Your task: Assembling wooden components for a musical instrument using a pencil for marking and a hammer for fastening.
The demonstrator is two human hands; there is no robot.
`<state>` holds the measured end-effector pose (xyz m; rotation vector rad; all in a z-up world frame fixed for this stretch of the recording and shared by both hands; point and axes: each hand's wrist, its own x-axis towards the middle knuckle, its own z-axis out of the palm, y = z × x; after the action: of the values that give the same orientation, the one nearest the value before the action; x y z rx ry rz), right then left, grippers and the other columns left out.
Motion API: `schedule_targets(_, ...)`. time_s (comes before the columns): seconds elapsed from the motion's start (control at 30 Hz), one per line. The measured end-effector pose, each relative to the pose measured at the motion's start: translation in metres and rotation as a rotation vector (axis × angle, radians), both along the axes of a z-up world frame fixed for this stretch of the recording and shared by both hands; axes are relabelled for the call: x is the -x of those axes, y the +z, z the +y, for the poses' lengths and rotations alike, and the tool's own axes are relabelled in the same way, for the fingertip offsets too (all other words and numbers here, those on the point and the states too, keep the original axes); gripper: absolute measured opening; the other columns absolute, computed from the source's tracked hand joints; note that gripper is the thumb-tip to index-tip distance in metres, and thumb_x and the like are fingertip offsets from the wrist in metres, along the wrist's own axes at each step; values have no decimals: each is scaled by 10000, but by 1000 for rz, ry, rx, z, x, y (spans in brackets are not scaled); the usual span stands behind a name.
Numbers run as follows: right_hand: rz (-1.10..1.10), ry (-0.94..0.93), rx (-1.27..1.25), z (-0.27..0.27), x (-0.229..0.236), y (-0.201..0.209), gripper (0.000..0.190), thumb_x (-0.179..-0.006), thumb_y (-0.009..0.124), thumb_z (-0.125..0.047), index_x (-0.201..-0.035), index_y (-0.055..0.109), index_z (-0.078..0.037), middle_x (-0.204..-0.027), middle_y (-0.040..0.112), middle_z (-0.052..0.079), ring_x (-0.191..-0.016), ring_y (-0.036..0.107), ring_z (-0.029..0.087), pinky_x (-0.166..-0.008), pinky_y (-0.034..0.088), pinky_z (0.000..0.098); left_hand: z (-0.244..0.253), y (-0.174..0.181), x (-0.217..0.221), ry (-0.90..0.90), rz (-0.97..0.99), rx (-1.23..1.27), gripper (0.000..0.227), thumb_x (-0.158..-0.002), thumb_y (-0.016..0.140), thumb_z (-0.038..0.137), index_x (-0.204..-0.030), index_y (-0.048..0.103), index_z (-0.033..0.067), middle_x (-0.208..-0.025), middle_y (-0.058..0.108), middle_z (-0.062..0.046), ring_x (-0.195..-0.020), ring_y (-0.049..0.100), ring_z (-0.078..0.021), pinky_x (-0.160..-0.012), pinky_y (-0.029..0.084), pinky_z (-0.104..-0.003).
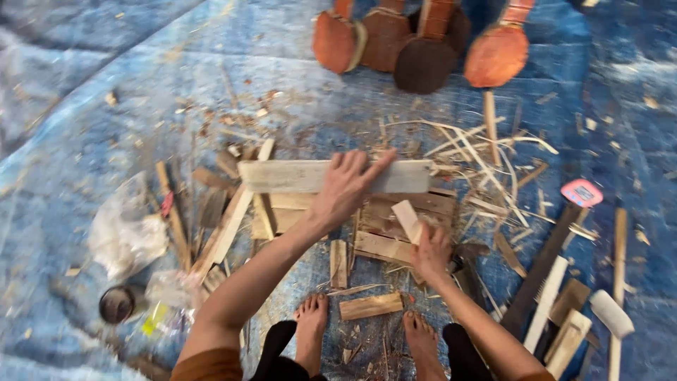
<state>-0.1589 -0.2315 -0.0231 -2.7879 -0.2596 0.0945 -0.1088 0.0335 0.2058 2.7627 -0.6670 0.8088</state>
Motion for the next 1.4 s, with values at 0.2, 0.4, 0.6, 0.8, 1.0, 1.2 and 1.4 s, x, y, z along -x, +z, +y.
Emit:
schedule_targets(0.2, 270, -248, -1485, 32, -59, 135, 589, -1074, 381, -545, -1443, 523, -108, -1319, 594, 100, -1061, 651, 233, -940, 563, 473, -13, -2, 1, -35, -54, 1, 613, -898, 673, 34, -1466, 546, 227, -992, 562, -52, -904, 556, -222, -823, 402, -341)
schedule_targets(0.4, 314, -136, -1577, 43, -53, 148, 420, -1095, 480, -222, -1501, 373, -192, -1397, 543, 166, -1211, 618, 353, -975, 554, 610, -20, -20, -1, -6, 126, -61, 815, -798, 741, -56, -1513, 500, 253, -1003, 627, -73, -928, 554, -231, -862, 364, -356)
schedule_targets(0.6, 452, -130, -1613, 40, -50, 163, 397, -1080, 483, -162, -1474, 471, -200, -1370, 596, 221, -1261, 606, 339, -1022, 526, 580, -22, -34, 3, -37, 159, -134, 766, -878, 723, 18, -1542, 445, 280, -1030, 618, -68, -929, 530, -226, -861, 374, -374)
schedule_targets(0.8, 498, -268, -1708, 28, -51, 141, 185, -1068, 543, -184, -1250, 571, -161, -1303, 656, 190, -1228, 644, 331, -1044, 539, 562, -21, -23, 10, -56, 291, -160, 985, -742, 853, 47, -1581, 377, 247, -1263, 650, -95, -1254, 539, -274, -1147, 302, -442)
schedule_targets(1.0, 414, -364, -1625, -4, -64, 145, 132, -1064, 575, -246, -1190, 603, -214, -1276, 683, 117, -1167, 683, 255, -983, 583, 485, 60, 31, 12, 102, 201, 388, 960, -661, 995, 366, -1450, 527, 83, -1347, 572, -170, -1271, 531, -357, -1123, 385, -495)
schedule_targets(1.2, 409, -404, -1638, -2, -70, 153, 119, -1051, 592, -261, -1163, 613, -227, -1219, 714, 65, -1100, 710, 226, -902, 619, 460, 142, -38, 1, 249, 794, 1300, 659, -1031, 647, 480, -1526, 437, 100, -1452, 526, -267, -1408, 436, -475, -1164, 363, -575)
schedule_targets(1.4, 433, -416, -1675, 13, -77, 159, 174, -1016, 634, -210, -1189, 643, -194, -1134, 726, 54, -993, 729, 182, -865, 638, 409, 147, -87, -2, 279, 850, 1556, 533, -1005, 685, 454, -1454, 579, 188, -1376, 584, -101, -1193, 551, -280, -879, 558, -388)
